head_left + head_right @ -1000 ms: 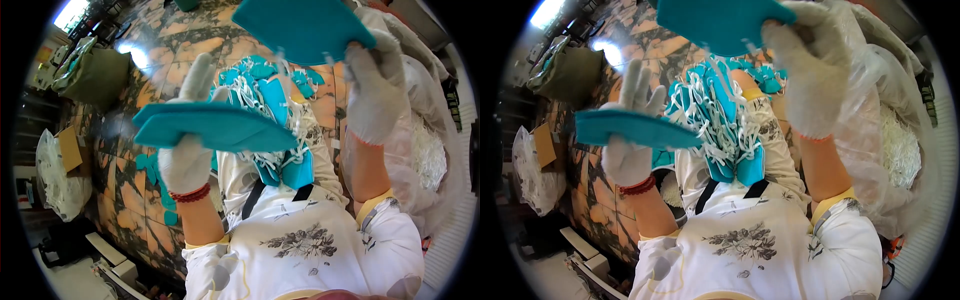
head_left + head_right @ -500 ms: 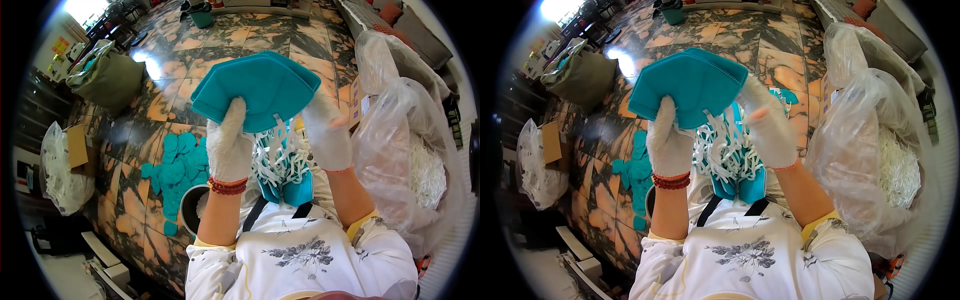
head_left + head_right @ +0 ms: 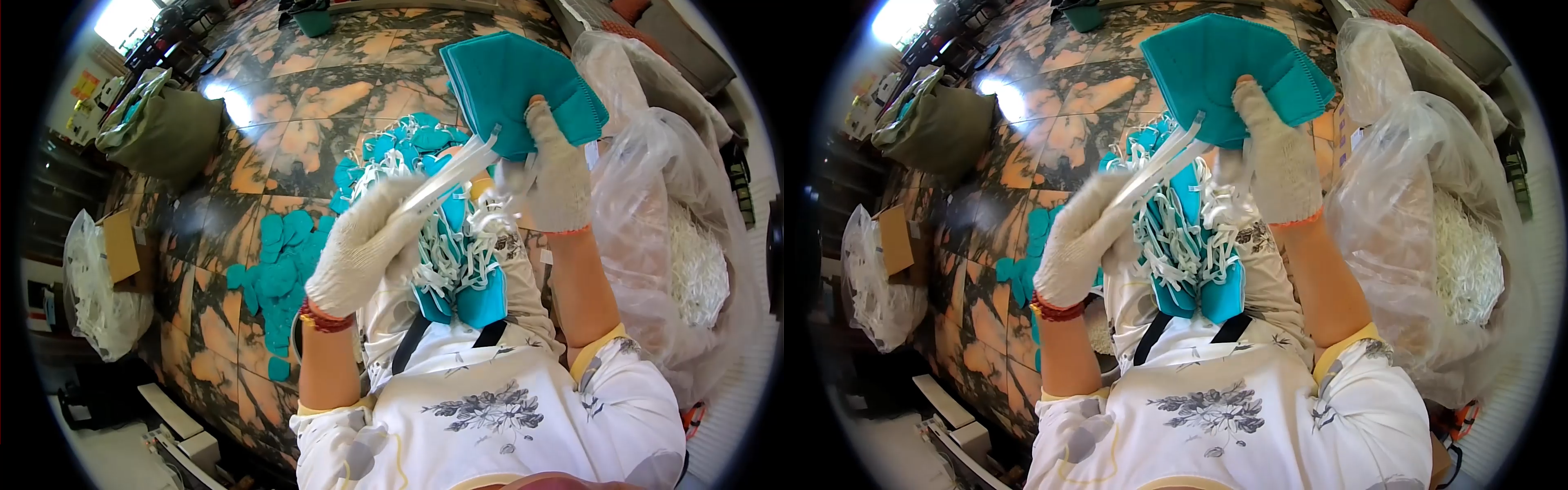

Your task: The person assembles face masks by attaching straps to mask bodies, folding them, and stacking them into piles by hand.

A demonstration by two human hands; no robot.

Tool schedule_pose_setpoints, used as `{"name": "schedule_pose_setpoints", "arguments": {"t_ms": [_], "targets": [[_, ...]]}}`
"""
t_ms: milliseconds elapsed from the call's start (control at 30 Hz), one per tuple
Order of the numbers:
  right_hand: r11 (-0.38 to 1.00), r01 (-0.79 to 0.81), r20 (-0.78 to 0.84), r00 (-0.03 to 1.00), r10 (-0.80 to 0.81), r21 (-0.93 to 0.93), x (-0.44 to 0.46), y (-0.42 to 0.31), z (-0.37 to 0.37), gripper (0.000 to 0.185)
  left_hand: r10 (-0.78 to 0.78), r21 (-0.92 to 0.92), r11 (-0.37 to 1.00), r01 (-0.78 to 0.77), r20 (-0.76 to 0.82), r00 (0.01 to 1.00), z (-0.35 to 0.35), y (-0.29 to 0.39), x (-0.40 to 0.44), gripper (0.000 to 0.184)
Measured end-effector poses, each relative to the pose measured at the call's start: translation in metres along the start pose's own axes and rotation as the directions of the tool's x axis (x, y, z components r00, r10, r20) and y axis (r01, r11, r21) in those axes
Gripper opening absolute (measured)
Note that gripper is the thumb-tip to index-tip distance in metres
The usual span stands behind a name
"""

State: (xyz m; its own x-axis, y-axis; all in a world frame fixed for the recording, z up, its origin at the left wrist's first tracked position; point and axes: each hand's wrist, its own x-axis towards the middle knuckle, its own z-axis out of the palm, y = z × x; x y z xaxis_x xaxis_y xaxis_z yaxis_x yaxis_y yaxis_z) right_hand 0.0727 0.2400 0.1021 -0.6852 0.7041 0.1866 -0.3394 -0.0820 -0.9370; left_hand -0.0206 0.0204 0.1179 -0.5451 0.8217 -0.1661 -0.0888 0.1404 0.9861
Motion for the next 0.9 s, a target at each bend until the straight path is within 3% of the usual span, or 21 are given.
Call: {"name": "schedule_pose_setpoints", "arguments": {"t_ms": [100, 200, 300, 333, 400, 467, 500, 567, 600, 633, 700, 733, 767, 833, 867, 900], "targets": [[0.986, -0.078, -0.003, 0.997, 0.079, 0.145, -0.003, 0.001, -0.003, 0.022, -0.152, -0.087, 0.981, 0.175, 0.221, 0.963, -0.014, -0.024, -0.003, 0.032], [0.97, -0.162, 0.045, 0.987, 0.157, 0.181, 0.004, 0.004, -0.015, 0.025, -0.149, -0.227, 0.941, 0.249, 0.382, 0.912, -0.009, -0.039, -0.01, 0.026], [0.959, -0.119, -0.075, 0.987, 0.143, 0.258, 0.0, -0.002, -0.005, 0.031, -0.242, -0.068, 0.955, 0.289, 0.387, 0.89, -0.005, -0.038, -0.011, 0.024], [0.955, -0.072, -0.142, 0.983, 0.117, 0.286, -0.001, -0.005, 0.001, 0.033, -0.244, -0.102, 0.947, 0.304, 0.384, 0.89, -0.002, -0.039, -0.012, 0.024], [0.926, -0.101, 0.084, 0.994, 0.076, 0.363, 0.007, 0.007, -0.026, 0.037, -0.249, -0.168, 0.929, 0.331, 0.381, 0.89, 0.004, -0.042, -0.014, 0.023], [0.846, -0.187, 0.372, 0.928, -0.015, 0.5, 0.012, 0.017, -0.048, 0.039, -0.242, -0.18, 0.928, 0.328, 0.38, 0.893, 0.005, -0.055, -0.014, 0.023], [0.938, -0.113, 0.088, 0.992, 0.089, 0.326, -0.015, -0.021, 0.013, 0.03, -0.247, -0.161, 0.93, 0.331, 0.393, 0.886, 0.004, -0.053, -0.014, 0.023], [0.585, -0.453, 0.495, 0.863, 0.099, 0.673, 0.003, -0.004, -0.012, 0.023, -0.279, -0.096, 0.933, 0.347, 0.417, 0.865, 0.001, -0.051, -0.014, 0.023], [0.332, -0.625, 0.659, 0.752, 0.012, 0.707, 0.009, 0.001, -0.027, 0.021, -0.304, -0.052, 0.932, 0.358, 0.426, 0.852, -0.002, -0.049, -0.015, 0.024], [0.424, -0.644, 0.7, 0.713, 0.032, 0.637, 0.009, -0.018, -0.03, 0.023, -0.329, -0.007, 0.93, 0.367, 0.432, 0.84, -0.006, -0.049, -0.016, 0.024], [0.601, -0.583, 0.798, 0.579, -0.165, 0.547, 0.024, -0.023, -0.04, 0.024, -0.321, 0.114, 0.947, 0.301, 0.424, 0.847, -0.014, -0.053, -0.021, 0.024], [0.629, -0.548, 0.801, 0.557, -0.217, 0.551, 0.025, -0.031, -0.035, 0.023, -0.319, 0.174, 0.947, 0.269, 0.42, 0.85, -0.018, -0.055, -0.025, 0.024], [0.769, -0.436, 0.828, 0.521, -0.209, 0.468, 0.025, -0.026, -0.043, 0.019, -0.289, 0.204, 0.954, 0.22, 0.432, 0.854, -0.023, -0.054, -0.026, 0.023], [0.952, -0.135, 0.875, 0.445, -0.191, 0.276, 0.023, -0.023, -0.046, 0.036, -0.291, 0.229, 0.952, 0.206, 0.455, 0.841, -0.023, -0.041, -0.031, 0.022], [0.989, 0.086, 0.892, 0.429, -0.146, 0.12, 0.009, -0.015, -0.045, 0.031, -0.291, 0.24, 0.95, 0.198, 0.463, 0.837, -0.022, -0.035, -0.033, 0.021], [0.951, 0.308, 0.906, 0.412, -0.1, -0.034, -0.007, -0.013, -0.031, 0.026, -0.177, 0.205, 0.975, 0.088, 0.469, 0.865, -0.021, -0.034, -0.036, 0.019]]}}
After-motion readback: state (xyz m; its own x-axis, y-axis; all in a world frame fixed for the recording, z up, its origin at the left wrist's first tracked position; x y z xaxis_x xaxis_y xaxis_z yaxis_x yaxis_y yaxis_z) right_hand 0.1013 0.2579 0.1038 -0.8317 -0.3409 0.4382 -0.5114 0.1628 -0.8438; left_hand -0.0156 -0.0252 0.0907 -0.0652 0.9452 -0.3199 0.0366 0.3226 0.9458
